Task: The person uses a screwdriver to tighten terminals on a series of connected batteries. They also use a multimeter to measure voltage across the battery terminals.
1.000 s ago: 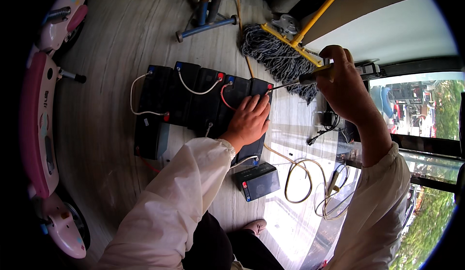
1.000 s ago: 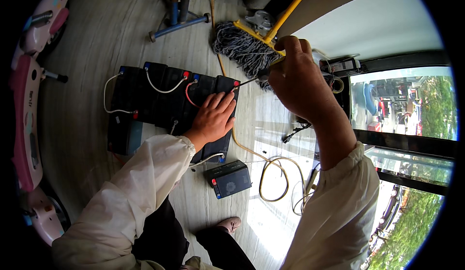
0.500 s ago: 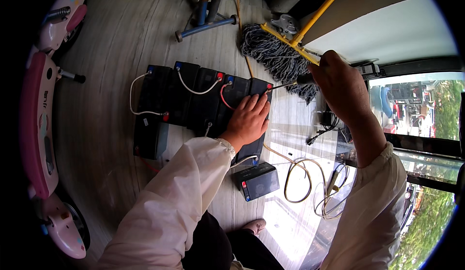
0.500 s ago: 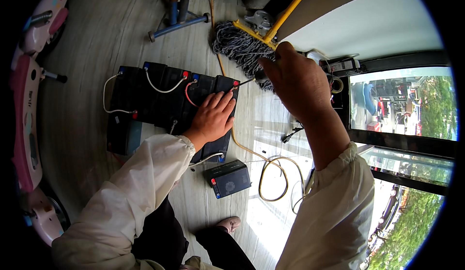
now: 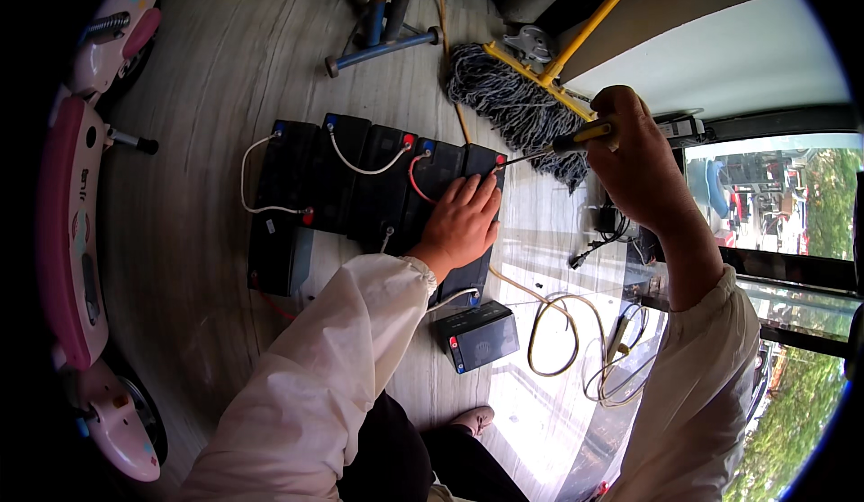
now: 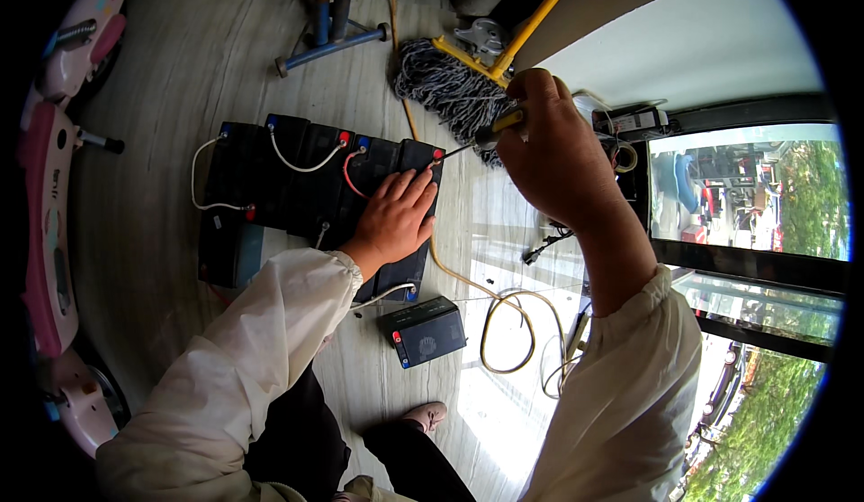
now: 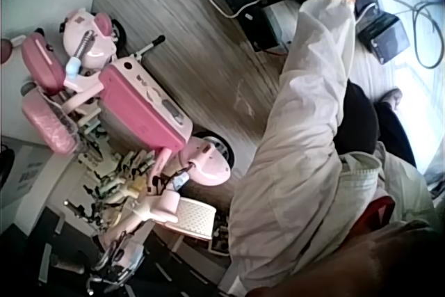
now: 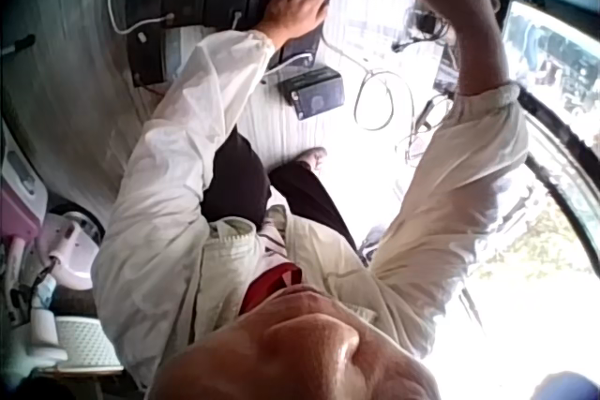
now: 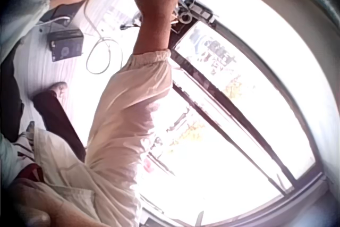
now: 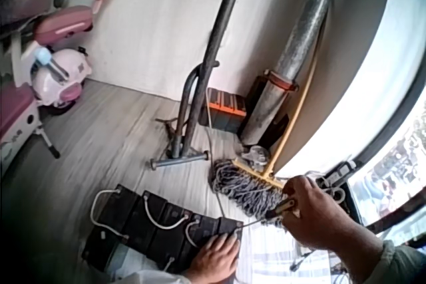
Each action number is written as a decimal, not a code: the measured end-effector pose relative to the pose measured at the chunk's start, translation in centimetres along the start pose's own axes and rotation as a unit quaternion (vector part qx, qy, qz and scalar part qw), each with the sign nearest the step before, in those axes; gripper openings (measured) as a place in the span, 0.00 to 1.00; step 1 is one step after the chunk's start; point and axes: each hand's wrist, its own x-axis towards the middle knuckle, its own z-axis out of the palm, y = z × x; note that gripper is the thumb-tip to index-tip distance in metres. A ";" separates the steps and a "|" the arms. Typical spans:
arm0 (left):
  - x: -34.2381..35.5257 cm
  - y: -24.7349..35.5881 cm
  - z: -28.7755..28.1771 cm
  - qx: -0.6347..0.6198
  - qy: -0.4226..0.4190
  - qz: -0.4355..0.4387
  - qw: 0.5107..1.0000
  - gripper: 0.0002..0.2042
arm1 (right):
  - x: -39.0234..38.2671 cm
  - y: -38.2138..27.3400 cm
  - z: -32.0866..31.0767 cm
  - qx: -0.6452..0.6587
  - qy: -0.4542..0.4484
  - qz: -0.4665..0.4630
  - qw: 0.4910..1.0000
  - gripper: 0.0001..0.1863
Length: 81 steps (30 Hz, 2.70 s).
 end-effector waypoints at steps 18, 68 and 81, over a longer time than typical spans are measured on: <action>-0.1 -0.1 -0.1 0.004 -0.006 0.000 1.000 0.25 | 0.0 -0.2 0.2 0.044 0.012 0.032 0.998 0.15; -2.4 -0.2 -0.9 -0.069 0.041 0.007 0.997 0.20 | -1.1 -1.2 1.6 0.018 0.058 0.190 0.980 0.21; -18.9 -5.1 -17.4 0.004 0.075 -0.116 0.990 0.17 | -2.7 -1.5 -0.7 -0.044 0.078 0.188 0.978 0.21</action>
